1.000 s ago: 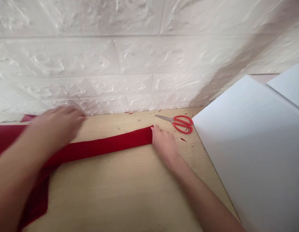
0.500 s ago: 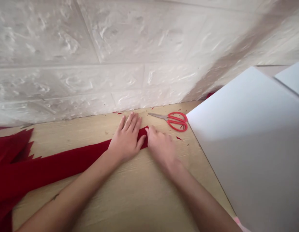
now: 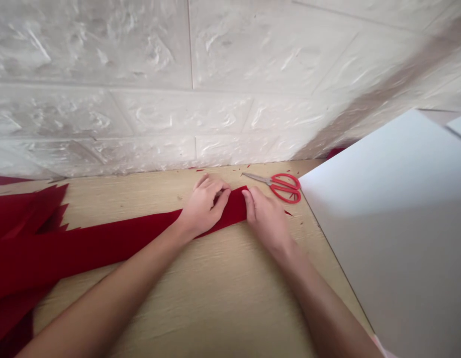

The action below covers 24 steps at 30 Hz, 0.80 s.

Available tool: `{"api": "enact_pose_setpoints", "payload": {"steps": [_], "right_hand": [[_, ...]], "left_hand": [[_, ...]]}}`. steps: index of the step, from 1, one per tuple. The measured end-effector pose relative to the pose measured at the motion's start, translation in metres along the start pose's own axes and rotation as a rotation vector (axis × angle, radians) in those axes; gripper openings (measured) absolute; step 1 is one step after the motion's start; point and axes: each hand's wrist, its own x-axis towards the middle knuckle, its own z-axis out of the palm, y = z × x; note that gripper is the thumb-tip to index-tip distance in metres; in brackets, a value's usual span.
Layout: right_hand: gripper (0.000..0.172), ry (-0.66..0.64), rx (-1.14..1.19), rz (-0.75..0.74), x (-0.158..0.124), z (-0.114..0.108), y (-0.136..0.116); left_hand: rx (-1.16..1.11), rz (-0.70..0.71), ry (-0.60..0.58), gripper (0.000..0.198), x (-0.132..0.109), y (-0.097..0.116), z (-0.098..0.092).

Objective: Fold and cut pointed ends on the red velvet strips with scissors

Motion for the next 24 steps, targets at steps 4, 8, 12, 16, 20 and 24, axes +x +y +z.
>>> {"api": "enact_pose_setpoints", "payload": {"steps": [4,8,12,16,20,24], "right_hand": [[0.04,0.006,0.102,-0.007,-0.002,0.002,0.004],[0.037,0.007,0.195,-0.007,-0.003,0.005,0.007],[0.037,0.017,0.272,0.007,-0.003,0.008,0.011],[0.037,0.029,0.311,0.025,-0.003,0.008,0.013],[0.036,0.022,0.303,0.017,-0.003,0.008,0.014],[0.035,-0.011,0.271,0.017,-0.003,0.011,0.012]], "left_hand": [[0.046,0.033,0.027,0.023,0.0,-0.002,0.003],[0.199,0.042,0.014,0.026,-0.003,0.003,0.005],[0.335,0.012,-0.077,0.029,0.0,0.015,-0.003],[0.397,0.013,-0.198,0.034,0.016,0.023,-0.013],[0.423,0.102,-0.277,0.032,0.026,0.02,-0.01],[0.464,0.136,-0.255,0.034,0.022,0.012,0.0]]}}
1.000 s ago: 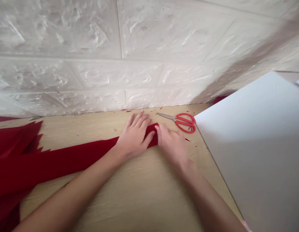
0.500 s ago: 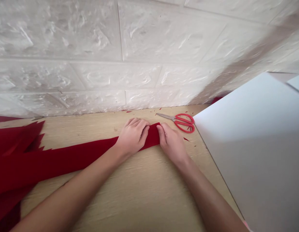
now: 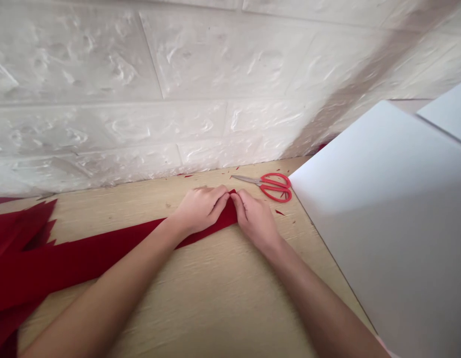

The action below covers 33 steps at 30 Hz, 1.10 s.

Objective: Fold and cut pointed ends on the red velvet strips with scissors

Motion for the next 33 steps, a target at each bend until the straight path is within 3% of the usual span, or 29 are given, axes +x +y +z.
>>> {"api": "enact_pose_setpoints", "payload": {"steps": [5,10,16,23,28,31,33], "right_hand": [[0.04,-0.011,-0.017,0.025,0.001,-0.01,0.001],[0.03,0.18,-0.111,0.081,0.007,-0.041,0.032],[0.044,-0.034,-0.334,0.014,0.011,-0.046,0.066],[0.029,-0.106,-0.187,0.153,0.023,-0.059,0.072],[0.033,-0.148,-0.131,0.199,0.019,-0.063,0.071],[0.025,-0.097,-0.107,0.227,0.011,-0.065,0.065],[0.028,-0.025,0.044,0.252,0.003,-0.071,0.058]], "left_hand": [[0.062,0.001,0.046,0.039,-0.002,0.0,0.011],[0.075,0.018,0.062,0.042,-0.001,0.001,0.013],[0.063,-0.009,0.05,0.043,0.0,0.001,0.011],[0.046,-0.054,0.056,0.039,0.0,0.001,0.004],[0.045,-0.082,0.062,0.039,-0.002,0.003,0.0],[0.081,-0.092,0.076,0.041,-0.001,0.005,-0.009],[0.135,-0.097,0.11,0.042,0.0,0.006,-0.02]]}}
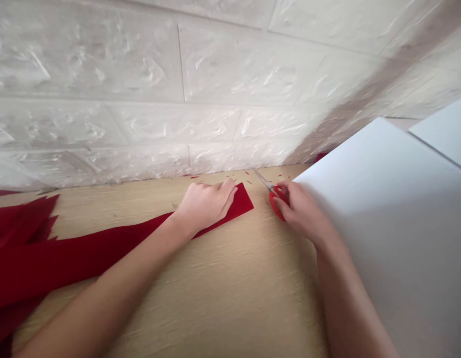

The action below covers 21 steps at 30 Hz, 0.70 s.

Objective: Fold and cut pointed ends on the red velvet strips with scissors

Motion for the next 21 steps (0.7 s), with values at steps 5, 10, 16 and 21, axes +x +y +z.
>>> {"api": "enact_pose_setpoints", "payload": {"steps": [5,10,16,21], "right_hand": [[0.053,0.016,0.824,0.068,-0.022,-0.004,-0.016],[0.079,-0.322,1.128,-0.057,-0.038,0.028,-0.037],[0.086,-0.539,1.135,-0.033,-0.059,0.047,-0.082],[0.089,-0.453,1.137,0.018,-0.06,0.049,-0.109]], "left_hand": [[0.121,-0.093,0.173,0.043,0.003,-0.007,-0.039],[0.182,-0.223,0.37,0.041,-0.001,-0.016,-0.071],[0.188,-0.269,0.377,0.038,-0.002,-0.02,-0.079],[0.174,-0.254,0.327,0.034,0.0,-0.014,-0.074]]}}
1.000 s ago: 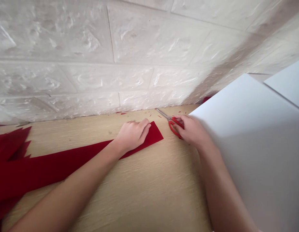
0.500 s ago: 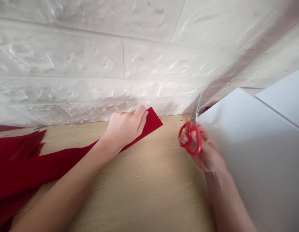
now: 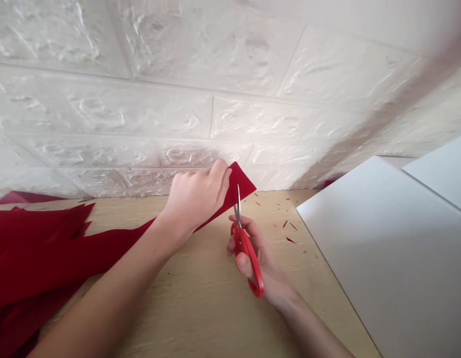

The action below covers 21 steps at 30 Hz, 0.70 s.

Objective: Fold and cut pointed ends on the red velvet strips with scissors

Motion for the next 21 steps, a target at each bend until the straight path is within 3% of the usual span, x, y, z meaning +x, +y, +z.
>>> {"api": "enact_pose_setpoints", "payload": {"steps": [12,21], "right_hand": [[0.072,0.07,-0.079,-0.005,0.003,0.015,-0.001],[0.07,0.151,-0.042,-0.06,0.006,0.017,0.003]], "left_hand": [[-0.057,-0.018,-0.019,0.032,0.001,-0.002,0.002],[-0.113,-0.036,-0.05,0.03,0.001,0.0,0.004]]}}
